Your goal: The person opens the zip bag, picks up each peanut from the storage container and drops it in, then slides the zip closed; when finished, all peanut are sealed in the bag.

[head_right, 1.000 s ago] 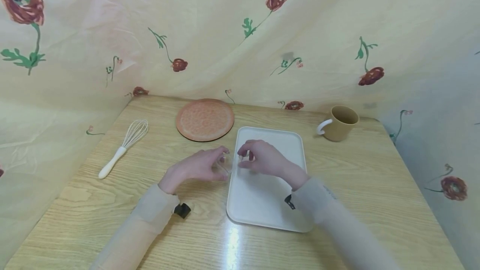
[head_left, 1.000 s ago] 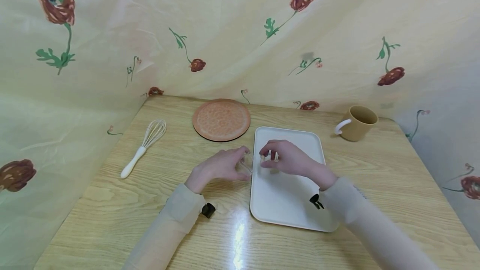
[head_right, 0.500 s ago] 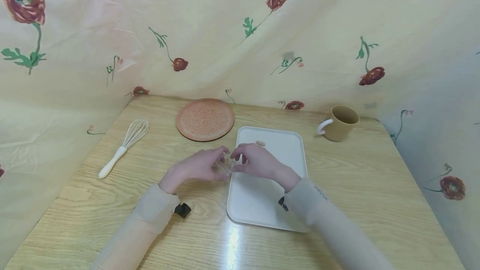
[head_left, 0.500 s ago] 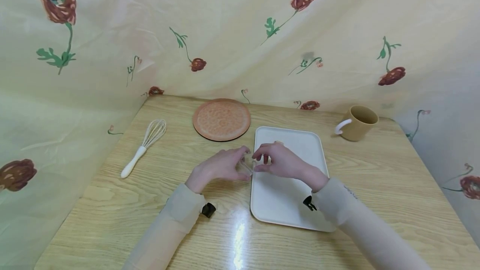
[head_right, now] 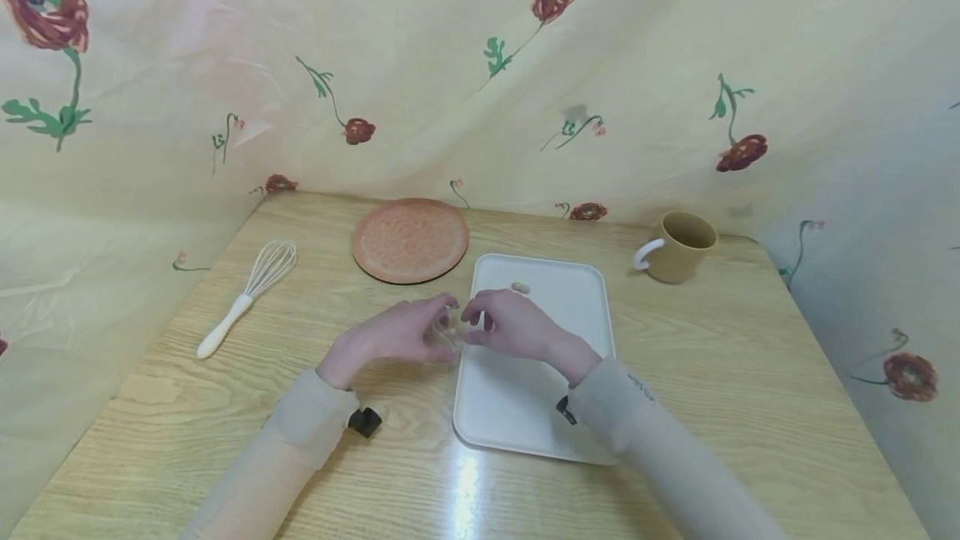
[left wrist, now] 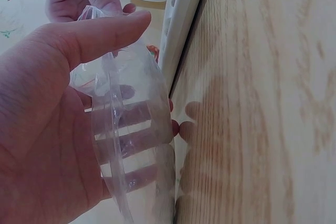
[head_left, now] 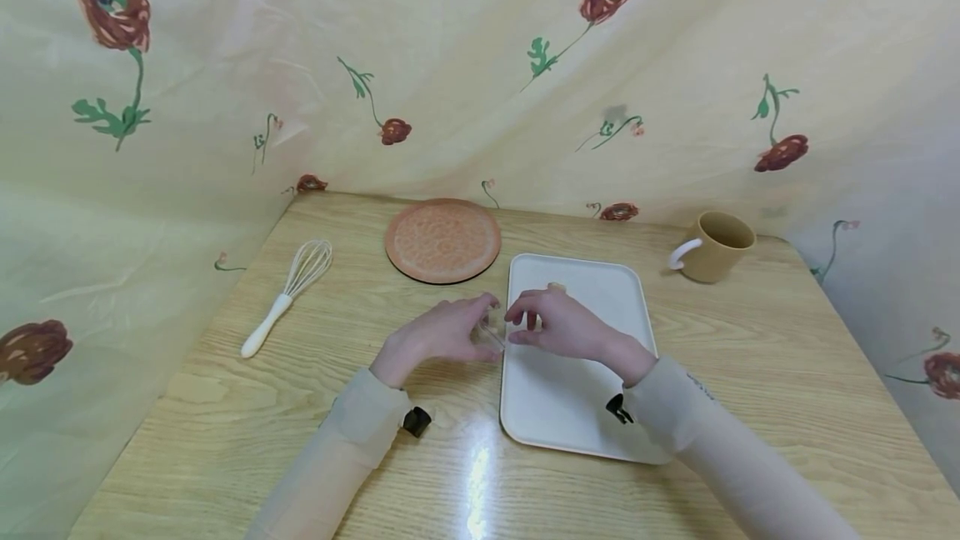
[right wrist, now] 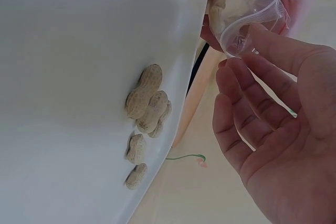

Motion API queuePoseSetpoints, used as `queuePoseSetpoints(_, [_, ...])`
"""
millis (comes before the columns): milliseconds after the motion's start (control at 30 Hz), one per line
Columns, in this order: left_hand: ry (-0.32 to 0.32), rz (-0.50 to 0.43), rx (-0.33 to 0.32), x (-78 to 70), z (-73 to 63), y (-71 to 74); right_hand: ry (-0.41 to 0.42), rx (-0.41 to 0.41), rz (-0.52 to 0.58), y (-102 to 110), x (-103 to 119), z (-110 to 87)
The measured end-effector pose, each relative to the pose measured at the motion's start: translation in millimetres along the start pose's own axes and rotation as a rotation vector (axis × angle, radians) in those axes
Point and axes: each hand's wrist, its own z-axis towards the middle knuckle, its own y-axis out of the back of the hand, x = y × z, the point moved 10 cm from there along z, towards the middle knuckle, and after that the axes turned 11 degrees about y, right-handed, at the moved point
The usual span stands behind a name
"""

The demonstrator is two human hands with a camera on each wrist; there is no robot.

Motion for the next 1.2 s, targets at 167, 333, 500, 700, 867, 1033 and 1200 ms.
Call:
queuePoseSetpoints(167, [0.001,-0.001,-0.003,1.0,0.5,-0.3,-0.003,-0.003,-0.01,2.5,0.1,-0.5])
queuePoseSetpoints(333, [0.011,0.012,-0.003,1.3,1.3,-0.5,-0.04,-0.007,-0.002,10.5,-7.5,-5.4])
queuePoseSetpoints(500, [0.015,0.008,0.004,0.6,1.0,-0.8,-0.086,-0.031,0.039,25.3,-19.8,-12.7])
queuePoseSetpoints(700, [0.018,0.003,0.001,0.8,-0.4,-0.9,-0.119,-0.078,-0.006,48.9,-39.7,-19.2])
queuePoseSetpoints(867, [0.025,-0.005,0.003,0.5,-1.1,-0.9,-0.155,-0.107,-0.041,63.3,-58.2,-23.5])
queuePoseSetpoints(1033, [0.018,-0.008,0.003,0.6,-0.8,-1.3,-0.195,-0.109,-0.031,65.6,-76.9,-26.8])
queuePoseSetpoints(1200, [0.011,-0.001,-0.003,1.3,1.1,-1.9,-0.284,-0.061,0.004,56.6,-99.3,-29.4])
